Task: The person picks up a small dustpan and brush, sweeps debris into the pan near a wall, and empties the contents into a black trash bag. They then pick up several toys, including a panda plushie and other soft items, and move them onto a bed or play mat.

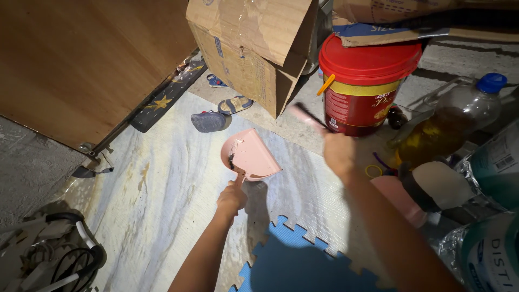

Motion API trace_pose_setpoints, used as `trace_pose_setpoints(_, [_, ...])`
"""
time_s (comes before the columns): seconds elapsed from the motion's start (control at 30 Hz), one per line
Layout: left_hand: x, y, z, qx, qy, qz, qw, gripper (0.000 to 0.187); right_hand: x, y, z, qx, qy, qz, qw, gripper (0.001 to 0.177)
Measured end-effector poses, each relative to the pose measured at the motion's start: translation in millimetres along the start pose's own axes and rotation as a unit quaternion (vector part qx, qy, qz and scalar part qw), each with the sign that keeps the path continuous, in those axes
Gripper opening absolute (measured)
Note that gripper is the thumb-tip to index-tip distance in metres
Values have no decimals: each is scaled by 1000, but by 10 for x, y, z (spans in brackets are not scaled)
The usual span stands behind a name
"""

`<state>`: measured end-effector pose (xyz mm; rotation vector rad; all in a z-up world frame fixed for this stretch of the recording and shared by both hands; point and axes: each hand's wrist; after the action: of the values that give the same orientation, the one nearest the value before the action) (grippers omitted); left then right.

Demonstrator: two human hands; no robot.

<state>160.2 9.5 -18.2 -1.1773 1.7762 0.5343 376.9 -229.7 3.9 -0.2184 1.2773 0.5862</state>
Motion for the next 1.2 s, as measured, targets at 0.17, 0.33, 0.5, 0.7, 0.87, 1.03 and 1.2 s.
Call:
trace_pose_setpoints(0.17, [92, 59, 119, 14, -28, -3, 1000, 42, -46, 95, -295, -123, -12, -24, 992, 30])
trace_pose_setpoints(0.33, [-14, -5, -76, -12, -1, -15, 1000, 33, -479, -188, -574, -295, -166, 156, 928, 47])
trace_pose_setpoints(0.5, [-38, -19, -99, -13, -4, -13, 1000, 31, -859, -363, -611, -58, 99, 157, 981, 59])
trace_pose_setpoints(0.7, [-27, -32, -75, -4, -3, 0, 1000, 37, -419, -66, -187, -142, -67, -55, 986, 43])
trace_pose_setpoints(0.87, [-20, -43, -126, 32, 2, 34, 999, 71, -105, 161, 69, -120, -75, -139, 980, 28])
trace_pose_setpoints(1.03, [51, -8, -54, -4, -6, 3, 1000, 37, -334, 161, -413, -58, 29, -151, 986, 38])
trace_pose_setpoints(1.2, [3, -29, -89, -13, -4, -20, 1000, 39, -1108, 114, -769, -18, 124, 29, 992, 30])
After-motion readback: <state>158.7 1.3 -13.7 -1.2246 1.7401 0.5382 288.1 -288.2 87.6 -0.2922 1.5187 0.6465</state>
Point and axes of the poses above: each hand's wrist, its own z-axis towards the middle knuckle, its own x-axis out of the palm, y = z × x, and after that the axes turned 3 degrees about -y, right-handed
